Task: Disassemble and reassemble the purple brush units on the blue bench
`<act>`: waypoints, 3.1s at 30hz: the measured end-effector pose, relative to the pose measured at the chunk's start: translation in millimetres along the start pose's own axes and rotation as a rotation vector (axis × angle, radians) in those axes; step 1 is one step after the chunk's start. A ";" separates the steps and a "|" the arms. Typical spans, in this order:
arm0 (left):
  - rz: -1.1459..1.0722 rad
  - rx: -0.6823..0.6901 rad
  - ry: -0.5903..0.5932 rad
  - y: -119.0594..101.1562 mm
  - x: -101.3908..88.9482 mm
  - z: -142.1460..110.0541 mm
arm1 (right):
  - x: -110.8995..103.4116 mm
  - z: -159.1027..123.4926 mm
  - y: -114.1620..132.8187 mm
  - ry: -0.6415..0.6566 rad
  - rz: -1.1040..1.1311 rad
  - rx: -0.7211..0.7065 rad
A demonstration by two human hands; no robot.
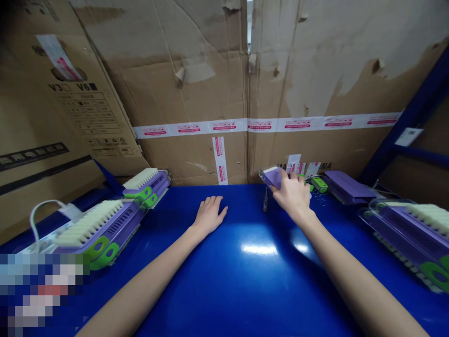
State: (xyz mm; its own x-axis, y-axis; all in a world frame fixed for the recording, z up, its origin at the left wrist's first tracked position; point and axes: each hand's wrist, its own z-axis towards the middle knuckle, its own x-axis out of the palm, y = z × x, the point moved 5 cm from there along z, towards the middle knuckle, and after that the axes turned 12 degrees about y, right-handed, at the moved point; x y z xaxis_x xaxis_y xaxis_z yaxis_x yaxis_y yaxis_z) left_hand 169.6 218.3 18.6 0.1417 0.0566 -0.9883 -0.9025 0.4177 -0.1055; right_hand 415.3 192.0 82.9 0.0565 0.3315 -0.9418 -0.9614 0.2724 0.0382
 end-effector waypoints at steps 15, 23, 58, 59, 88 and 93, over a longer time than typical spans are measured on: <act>-0.012 0.008 -0.008 -0.5 -1.2 -0.3 | 20.6 1.9 -23.9 0.144 0.021 0.079; -0.121 0.016 -0.056 0.3 -4.6 -1.1 | -7.8 -5.9 11.6 -0.178 0.216 -0.291; 0.023 0.474 -0.356 -29.7 -15.9 -18.2 | 28.9 -24.1 72.6 0.120 0.253 -0.477; 0.018 0.415 -0.362 -24.9 -16.3 -16.0 | 29.8 -24.3 73.9 0.106 0.274 -0.499; 0.209 0.378 -0.358 14.7 -21.5 -0.5 | 50.9 -35.2 70.9 0.147 0.270 -0.642; 0.241 0.342 -0.346 15.1 -19.1 0.4 | 60.2 -32.1 68.0 0.162 0.070 -0.497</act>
State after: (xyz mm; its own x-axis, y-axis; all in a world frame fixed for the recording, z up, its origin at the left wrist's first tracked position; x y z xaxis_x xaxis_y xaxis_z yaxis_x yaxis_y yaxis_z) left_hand 153.5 223.9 36.0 0.1247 0.4582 -0.8801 -0.7499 0.6243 0.2187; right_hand 344.7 201.5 18.1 -0.0168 0.1793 -0.9836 -0.9753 -0.2196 -0.0234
